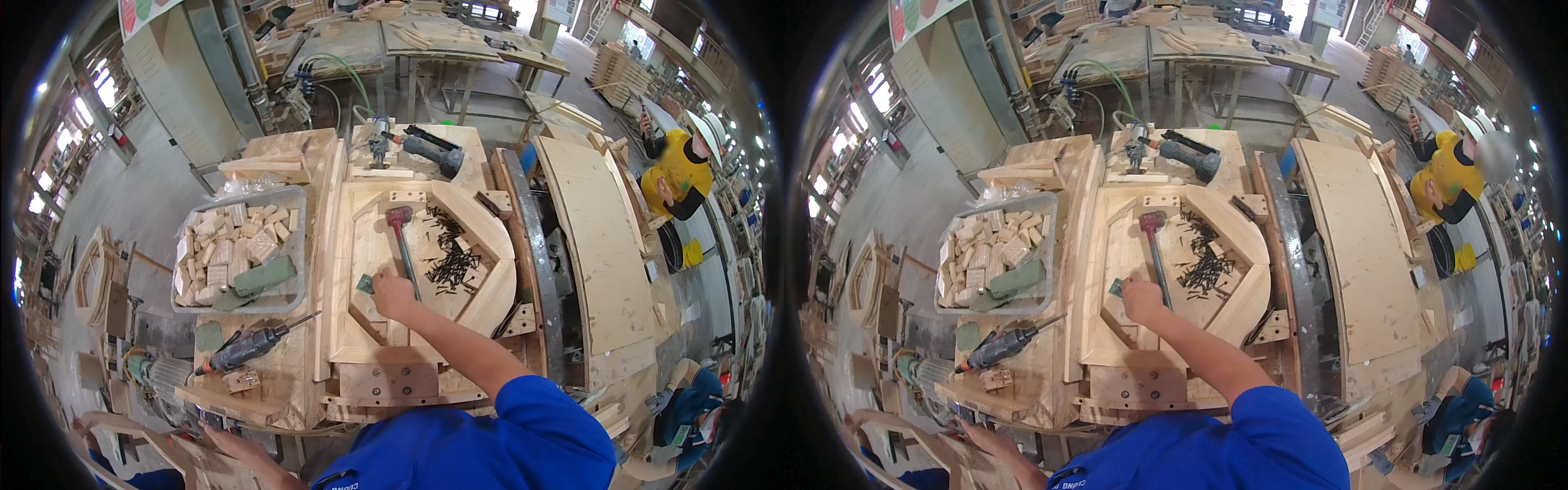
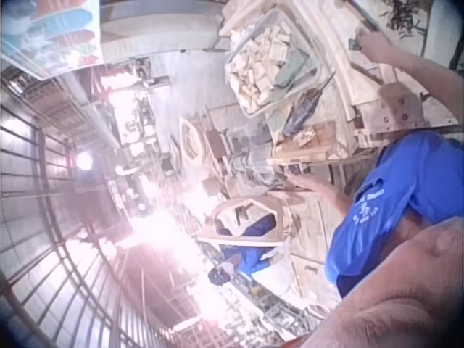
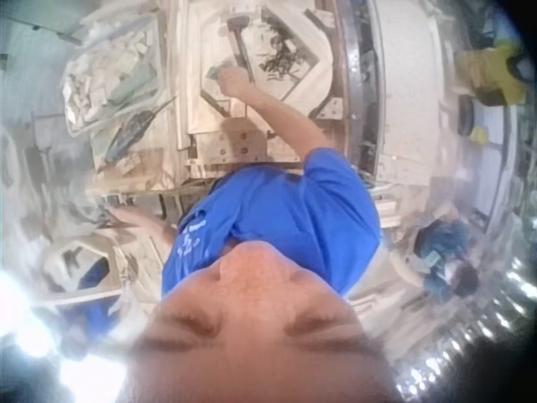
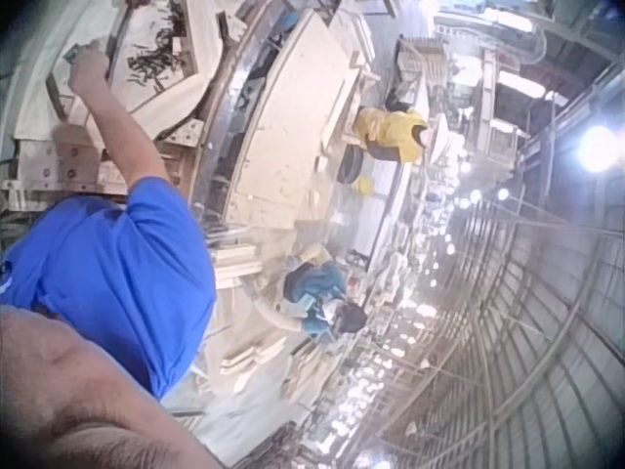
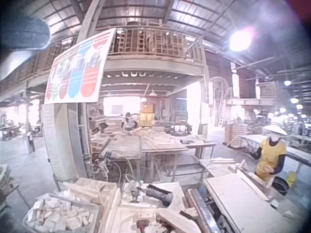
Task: The person assembles a wooden chair frame by joining curved and straight wooden pieces. They use a hammer to fit joints, a drill to drive screws, and a nail gun to fasten components together. The person repeatedly aligns parts, secures them, and moves the assembled frame aside.
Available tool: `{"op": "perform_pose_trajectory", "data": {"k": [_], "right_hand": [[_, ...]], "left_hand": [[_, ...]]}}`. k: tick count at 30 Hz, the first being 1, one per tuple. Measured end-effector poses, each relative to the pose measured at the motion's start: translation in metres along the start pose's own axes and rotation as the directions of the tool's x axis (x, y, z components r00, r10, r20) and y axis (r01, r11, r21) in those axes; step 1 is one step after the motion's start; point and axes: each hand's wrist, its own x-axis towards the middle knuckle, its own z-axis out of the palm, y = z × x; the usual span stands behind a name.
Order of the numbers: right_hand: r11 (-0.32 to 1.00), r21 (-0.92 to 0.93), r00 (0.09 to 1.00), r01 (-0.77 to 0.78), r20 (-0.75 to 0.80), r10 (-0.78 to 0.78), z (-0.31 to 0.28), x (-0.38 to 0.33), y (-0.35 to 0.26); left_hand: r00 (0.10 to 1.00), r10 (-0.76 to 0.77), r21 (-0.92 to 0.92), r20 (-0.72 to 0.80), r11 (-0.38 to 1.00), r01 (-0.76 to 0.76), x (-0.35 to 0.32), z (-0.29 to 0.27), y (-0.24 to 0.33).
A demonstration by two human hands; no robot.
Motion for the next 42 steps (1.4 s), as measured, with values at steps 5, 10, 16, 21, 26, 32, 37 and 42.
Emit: {"op": "perform_pose_trajectory", "data": {"k": [5, 10, 16, 21, 26, 32, 37, 42], "right_hand": [[0.993, 0.099, 0.994, -0.067, -0.082, 0.075, 0.010, 0.009, -0.004], [0.964, 0.264, 0.992, 0.044, -0.126, -0.011, -0.003, -0.007, 0.004], [0.812, 0.572, 0.982, 0.117, -0.190, -0.008, -0.038, -0.032, 0.060], [0.610, 0.771, 0.950, -0.181, -0.024, 0.312, -0.122, -0.053, 0.124], [0.961, 0.164, 0.868, -0.224, -0.415, 0.273, -0.164, -0.041, 0.219], [0.947, 0.152, 0.806, -0.284, -0.496, 0.322, -0.192, -0.011, 0.243], [0.959, 0.118, 0.764, -0.258, -0.583, 0.277, -0.185, 0.016, 0.252], [0.975, -0.017, 0.765, -0.221, -0.623, 0.162, -0.173, 0.041, 0.257]], "left_hand": [[0.994, 0.104, 0.201, 0.026, 0.974, -0.108, 0.013, -0.015, -0.011], [0.983, 0.178, 0.288, 0.048, 0.940, -0.184, 0.017, -0.023, -0.022], [0.973, 0.210, 0.498, 0.099, 0.836, -0.231, 0.017, -0.027, -0.028], [0.956, 0.270, 0.500, 0.117, 0.815, -0.292, 0.013, -0.027, -0.025], [0.902, 0.381, 0.626, 0.203, 0.658, -0.419, 0.017, -0.038, -0.037], [0.900, 0.384, 0.773, 0.206, 0.500, -0.390, 0.018, -0.032, -0.037], [0.884, 0.435, 0.773, 0.172, 0.496, -0.395, 0.037, -0.042, -0.056], [0.942, 0.317, 0.777, 0.112, 0.562, -0.282, 0.003, -0.023, -0.012]]}}
